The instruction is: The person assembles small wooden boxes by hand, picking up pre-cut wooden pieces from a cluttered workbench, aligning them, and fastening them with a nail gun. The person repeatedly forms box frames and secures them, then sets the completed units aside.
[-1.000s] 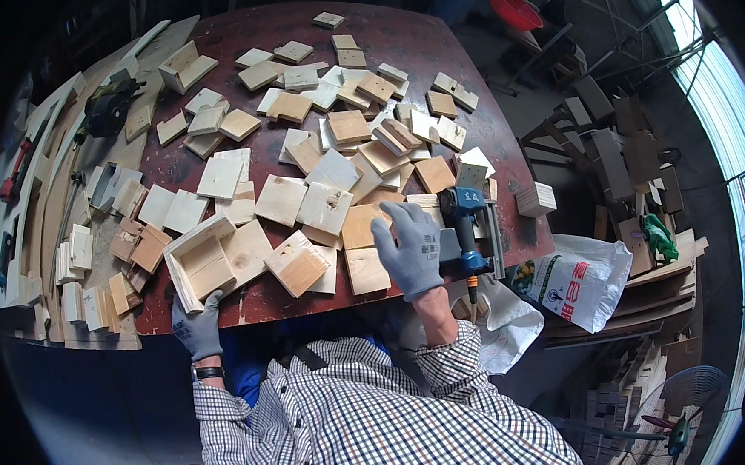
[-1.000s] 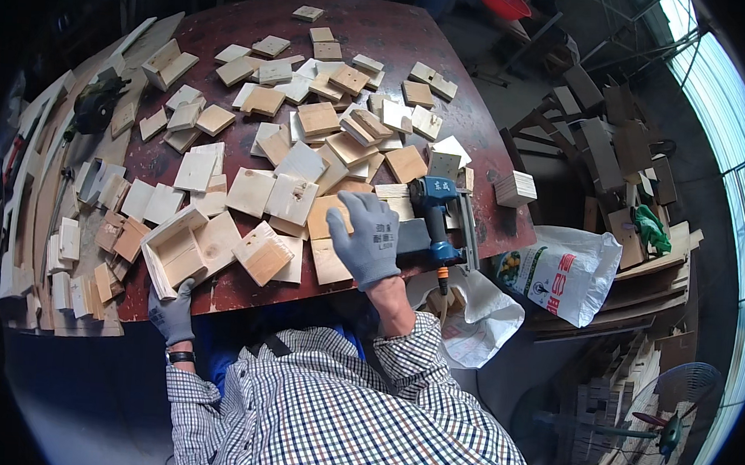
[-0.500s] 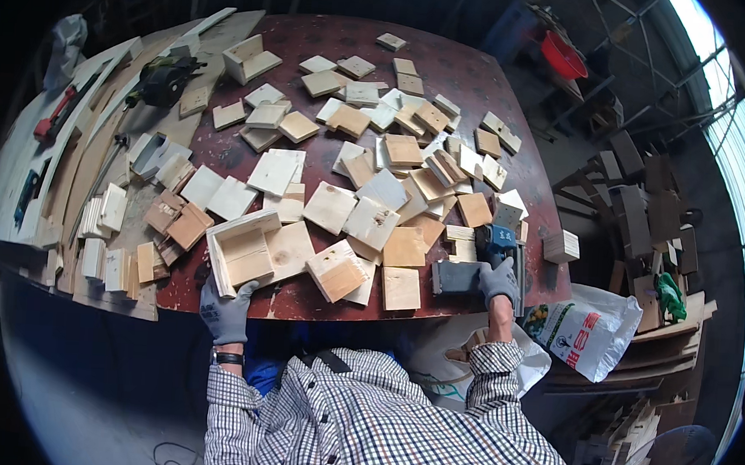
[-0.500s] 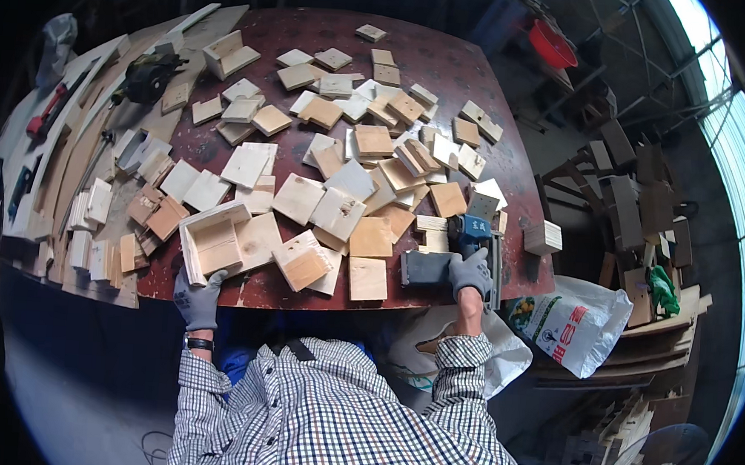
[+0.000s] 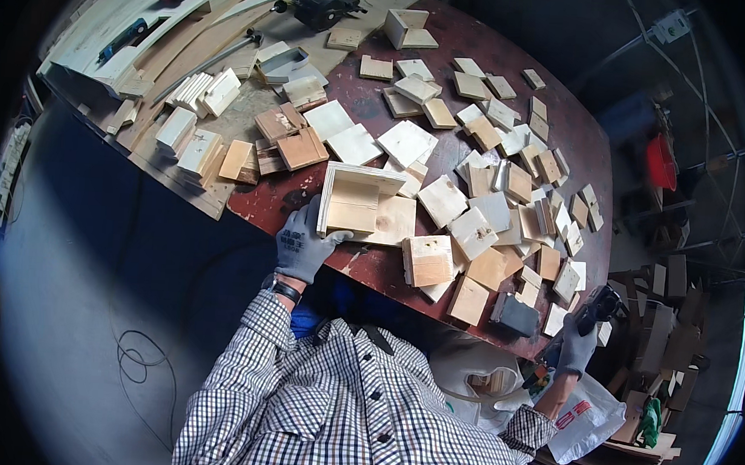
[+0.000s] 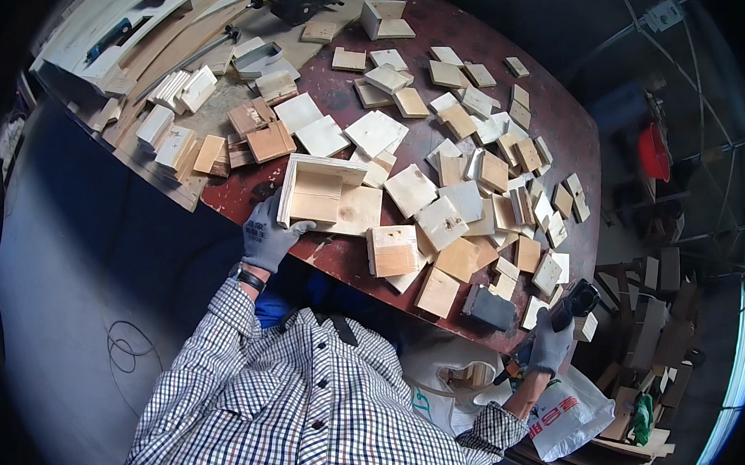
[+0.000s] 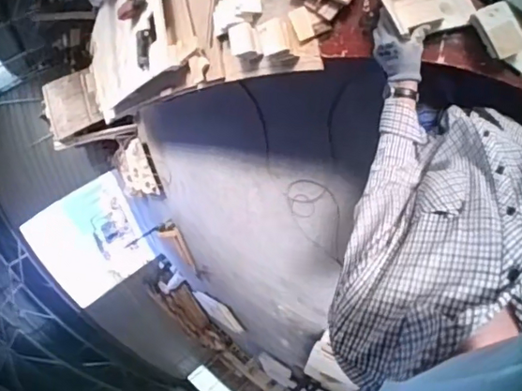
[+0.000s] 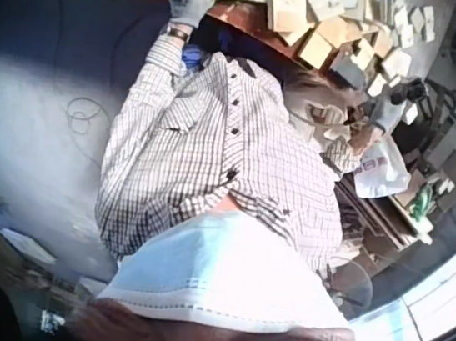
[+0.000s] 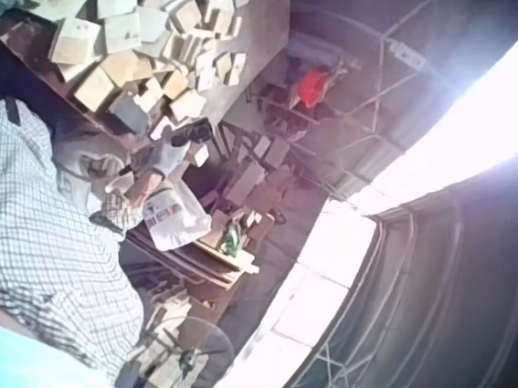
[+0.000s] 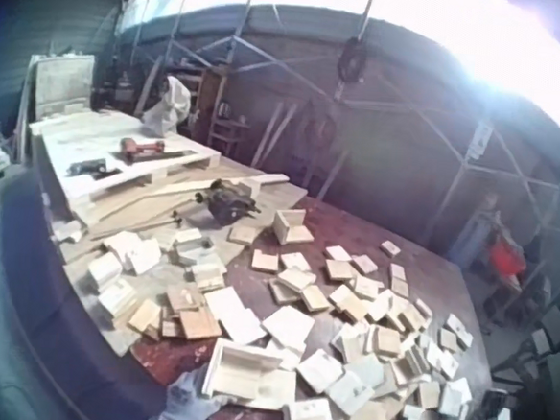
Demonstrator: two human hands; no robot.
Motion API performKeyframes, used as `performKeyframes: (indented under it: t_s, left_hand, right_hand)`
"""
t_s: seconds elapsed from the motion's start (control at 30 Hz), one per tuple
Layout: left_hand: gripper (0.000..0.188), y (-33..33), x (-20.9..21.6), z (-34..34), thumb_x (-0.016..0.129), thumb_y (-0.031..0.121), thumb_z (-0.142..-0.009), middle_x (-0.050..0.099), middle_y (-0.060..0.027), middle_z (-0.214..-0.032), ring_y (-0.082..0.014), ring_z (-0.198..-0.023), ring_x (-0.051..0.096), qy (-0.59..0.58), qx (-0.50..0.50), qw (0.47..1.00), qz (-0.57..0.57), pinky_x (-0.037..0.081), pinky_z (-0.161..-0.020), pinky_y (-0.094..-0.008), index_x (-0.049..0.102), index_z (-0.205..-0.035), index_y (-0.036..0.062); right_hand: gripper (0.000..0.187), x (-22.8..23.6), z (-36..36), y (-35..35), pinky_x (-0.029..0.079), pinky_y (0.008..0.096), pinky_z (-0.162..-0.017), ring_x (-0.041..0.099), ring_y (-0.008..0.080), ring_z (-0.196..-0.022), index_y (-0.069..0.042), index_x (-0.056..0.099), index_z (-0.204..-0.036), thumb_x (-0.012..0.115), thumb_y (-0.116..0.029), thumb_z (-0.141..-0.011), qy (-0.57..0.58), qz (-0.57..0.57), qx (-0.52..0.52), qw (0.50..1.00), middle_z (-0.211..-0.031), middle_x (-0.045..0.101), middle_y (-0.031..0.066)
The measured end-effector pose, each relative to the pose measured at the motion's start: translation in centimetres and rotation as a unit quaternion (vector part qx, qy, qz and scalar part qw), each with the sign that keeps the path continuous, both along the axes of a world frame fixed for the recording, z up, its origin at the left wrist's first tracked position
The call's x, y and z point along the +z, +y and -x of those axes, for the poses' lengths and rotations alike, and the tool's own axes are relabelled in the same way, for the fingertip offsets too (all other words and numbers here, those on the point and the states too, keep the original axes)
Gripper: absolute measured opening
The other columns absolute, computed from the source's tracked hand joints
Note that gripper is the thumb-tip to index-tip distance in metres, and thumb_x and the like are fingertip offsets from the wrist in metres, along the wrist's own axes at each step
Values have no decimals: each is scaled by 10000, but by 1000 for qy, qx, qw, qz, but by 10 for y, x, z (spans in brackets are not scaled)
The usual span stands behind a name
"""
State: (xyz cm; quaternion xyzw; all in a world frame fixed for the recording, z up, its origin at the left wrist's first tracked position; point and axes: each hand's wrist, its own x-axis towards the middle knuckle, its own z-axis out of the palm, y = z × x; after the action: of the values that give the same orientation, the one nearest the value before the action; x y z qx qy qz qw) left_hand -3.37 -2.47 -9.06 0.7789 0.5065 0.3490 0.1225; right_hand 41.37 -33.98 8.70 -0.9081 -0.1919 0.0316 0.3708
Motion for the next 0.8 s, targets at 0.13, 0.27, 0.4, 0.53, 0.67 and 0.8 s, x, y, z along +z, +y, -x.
performKeyframes:
  t_s: [0.13,0.27,0.4,0.53,0.67,0.8]
  left_hand:
    - [925,0,-2,-2,810,669,-728,697,-147,-1125,-366,-1008,687,1,13,1000,-1,604,-809,-472,555,-1383,68]
    - [920,1,3,-6,812,667,-727,701,-136,-1132,-356,-1013,689,-9,1,1000,20,601,-827,-466,564,-1379,67]
    - [912,3,-4,2,803,669,-744,697,-131,-1126,-344,-1007,686,3,12,1000,-14,599,-815,-475,563,-1381,62]
    - [896,-2,-2,-1,819,631,-748,701,-131,-1134,-334,-1019,688,5,15,1000,20,600,-819,-460,570,-1395,63]
    - [882,-2,6,-7,880,518,-731,703,-125,-1136,-329,-1026,688,-16,14,999,26,595,-837,-449,561,-1423,75]
    - [878,-1,3,-5,877,510,-734,683,-112,-1129,-315,-986,688,-7,11,1000,23,605,-781,-433,549,-1426,80]
  right_hand:
    - [297,74,60,24,537,311,-668,641,157,-723,32,668,-1150,750,-90,-892,132,-170,133,967,-910,698,83]
    - [241,95,118,92,560,370,-713,651,181,-709,33,604,-1139,678,-37,-922,236,-255,273,897,-785,654,96]
    - [273,101,162,177,566,333,-678,637,171,-641,-10,605,-1148,726,-164,-958,374,-87,425,820,-799,642,62]
    - [276,76,206,245,536,274,-567,631,107,-603,-12,656,-1070,741,-244,-948,333,99,504,791,-769,639,30]
    - [258,46,214,282,525,248,-581,629,93,-627,-14,717,-1025,730,-251,-925,307,188,506,784,-791,667,25]
    - [316,26,214,300,532,278,-679,640,101,-719,-19,760,-1028,740,-297,-878,320,208,496,780,-849,704,32]
